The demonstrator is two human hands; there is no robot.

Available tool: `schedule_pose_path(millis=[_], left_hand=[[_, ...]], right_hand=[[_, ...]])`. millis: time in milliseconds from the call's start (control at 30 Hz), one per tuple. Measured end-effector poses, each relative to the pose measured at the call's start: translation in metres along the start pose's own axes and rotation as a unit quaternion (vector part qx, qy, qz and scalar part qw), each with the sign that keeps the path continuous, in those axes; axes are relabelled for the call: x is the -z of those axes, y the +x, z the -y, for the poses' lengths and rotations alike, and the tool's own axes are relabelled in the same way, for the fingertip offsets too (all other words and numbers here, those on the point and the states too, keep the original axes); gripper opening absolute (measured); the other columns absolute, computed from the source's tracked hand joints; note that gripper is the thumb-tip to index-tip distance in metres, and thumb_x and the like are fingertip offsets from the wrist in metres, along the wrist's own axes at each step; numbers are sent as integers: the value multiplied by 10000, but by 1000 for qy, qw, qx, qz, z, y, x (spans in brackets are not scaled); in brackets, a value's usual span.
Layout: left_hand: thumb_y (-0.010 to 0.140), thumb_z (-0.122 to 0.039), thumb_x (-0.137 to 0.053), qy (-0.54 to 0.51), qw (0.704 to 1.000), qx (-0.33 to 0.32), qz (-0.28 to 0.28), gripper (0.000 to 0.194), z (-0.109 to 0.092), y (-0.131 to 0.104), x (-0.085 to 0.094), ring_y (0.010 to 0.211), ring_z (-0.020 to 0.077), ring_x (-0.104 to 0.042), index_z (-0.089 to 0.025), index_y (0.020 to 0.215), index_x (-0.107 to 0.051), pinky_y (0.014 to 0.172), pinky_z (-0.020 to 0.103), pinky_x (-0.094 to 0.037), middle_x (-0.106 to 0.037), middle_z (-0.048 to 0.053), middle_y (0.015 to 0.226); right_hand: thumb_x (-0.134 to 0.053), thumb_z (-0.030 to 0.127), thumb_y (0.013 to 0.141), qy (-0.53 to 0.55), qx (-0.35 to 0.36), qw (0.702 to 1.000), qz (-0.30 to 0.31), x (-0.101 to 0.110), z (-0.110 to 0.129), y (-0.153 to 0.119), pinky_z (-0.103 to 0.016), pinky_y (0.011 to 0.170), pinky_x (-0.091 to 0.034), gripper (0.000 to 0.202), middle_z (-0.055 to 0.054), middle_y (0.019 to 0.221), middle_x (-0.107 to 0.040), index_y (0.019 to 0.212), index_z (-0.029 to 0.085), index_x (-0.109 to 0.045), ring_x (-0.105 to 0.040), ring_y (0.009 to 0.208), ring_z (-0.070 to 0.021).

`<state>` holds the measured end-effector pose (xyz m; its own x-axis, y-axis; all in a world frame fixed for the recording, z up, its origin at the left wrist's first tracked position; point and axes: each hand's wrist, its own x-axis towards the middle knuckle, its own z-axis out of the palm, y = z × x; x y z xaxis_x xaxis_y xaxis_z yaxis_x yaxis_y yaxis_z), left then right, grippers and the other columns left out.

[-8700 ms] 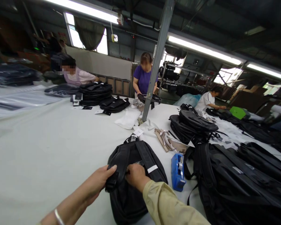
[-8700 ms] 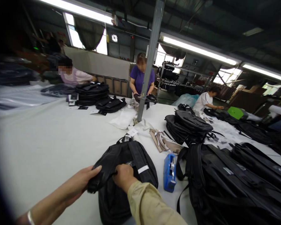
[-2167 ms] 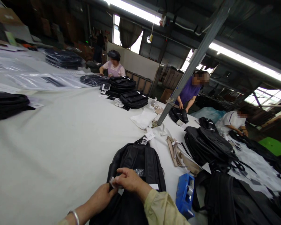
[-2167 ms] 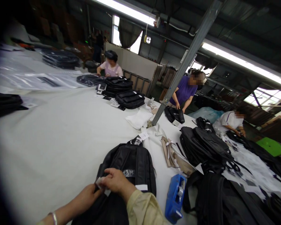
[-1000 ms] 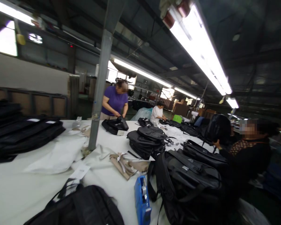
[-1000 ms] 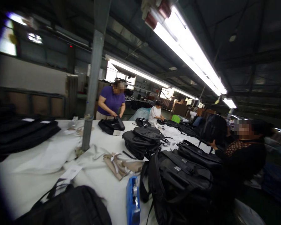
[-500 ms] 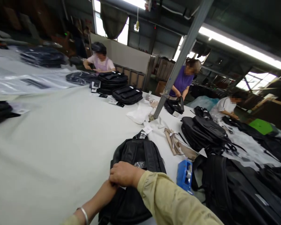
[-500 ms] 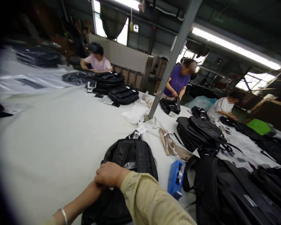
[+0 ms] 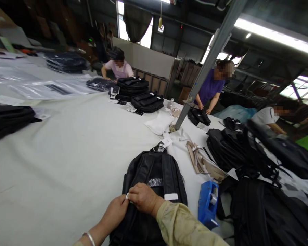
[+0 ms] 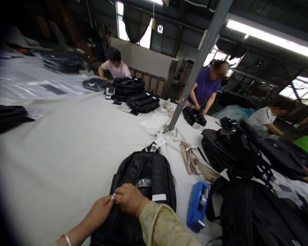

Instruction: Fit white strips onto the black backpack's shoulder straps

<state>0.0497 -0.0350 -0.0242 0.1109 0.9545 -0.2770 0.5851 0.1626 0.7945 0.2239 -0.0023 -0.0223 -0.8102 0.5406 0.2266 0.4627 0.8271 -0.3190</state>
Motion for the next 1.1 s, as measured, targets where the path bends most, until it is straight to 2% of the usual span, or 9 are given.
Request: schedule_pose_path(millis=[100, 200, 333, 500, 600, 800, 900, 1000, 1100], left_hand=[[824, -356, -446, -30, 999, -4, 26, 303, -2, 1, 5, 855, 287, -693, -203, 745, -696, 832, 361, -516, -769, 84, 818], [804, -402, -510, -143, 987, 29, 65, 308, -6, -2, 7, 928, 282, -692, -189, 847, -728, 846, 342, -530, -778, 49, 869], [732, -474, -641, -332, 929, 144, 72, 319, -7, -5, 1, 854, 290, -693, -171, 783, -725, 751, 357, -554, -764, 50, 791], [615, -484, -776, -348, 912, 203, 78, 363, -2, 1, -3, 698, 258, -681, -148, 730, -705, 642, 328, -535, -730, 53, 657], [589, -445, -796, -364, 902, 208, 101, 341, 3, 4, -2, 712, 262, -695, -150, 734, -704, 678, 337, -552, -738, 60, 667], [599, -342, -813, -393, 875, 228, 167, 281, 7, 6, -3, 757, 287, -721, -135, 764, -720, 733, 362, -584, -762, 110, 729], [649, -262, -759, -385, 876, 241, 159, 194, 6, 11, -4, 709, 274, -720, -121, 779, -730, 689, 348, -592, -762, 120, 715], [714, -238, -692, -369, 881, 259, 142, 111, 6, 17, -1, 627, 260, -706, -135, 739, -723, 634, 345, -595, -755, 120, 677], [779, -248, -618, -350, 880, 277, 162, 152, 4, 18, 4, 655, 280, -725, -166, 696, -716, 688, 377, -610, -744, 112, 633]], right_hand=[[-582, 290, 930, 87, -140, 982, -89, -16, 18, -12, -405, 948, -444, 222, -65, 1139, -695, 1116, 232, -689, -578, 1061, -236], [-655, 193, 859, 179, -313, 919, -162, -33, 33, -10, -407, 1009, -440, 145, -59, 1136, -703, 969, 223, -745, -586, 1119, -234], [-690, 76, 743, 259, -423, 844, -204, -43, 40, 0, -388, 1026, -465, 242, -86, 1158, -696, 944, 192, -758, -608, 1140, -236], [-728, 99, 703, 257, -472, 819, -200, -36, 44, -1, -423, 1053, -446, 283, -105, 1257, -653, 967, 197, -750, -576, 1212, -267], [-766, 187, 726, 231, -467, 831, -196, -34, 49, -8, -462, 1078, -410, 311, -95, 1339, -606, 1033, 235, -749, -517, 1284, -290], [-758, 282, 790, 194, -454, 857, -147, -26, 47, -16, -498, 1079, -389, 200, -62, 1409, -563, 990, 284, -773, -483, 1317, -295], [-773, 304, 771, 187, -451, 862, -138, -20, 46, -20, -540, 1091, -385, 278, -80, 1465, -519, 1049, 281, -762, -466, 1344, -330], [-763, 208, 732, 171, -463, 846, -200, -18, 54, -36, -528, 1112, -399, 467, -147, 1441, -532, 1195, 220, -705, -490, 1337, -335], [-683, 149, 749, 138, -469, 818, -303, -11, 64, -77, -485, 1139, -404, 466, -158, 1385, -581, 1214, 186, -681, -525, 1317, -295]])
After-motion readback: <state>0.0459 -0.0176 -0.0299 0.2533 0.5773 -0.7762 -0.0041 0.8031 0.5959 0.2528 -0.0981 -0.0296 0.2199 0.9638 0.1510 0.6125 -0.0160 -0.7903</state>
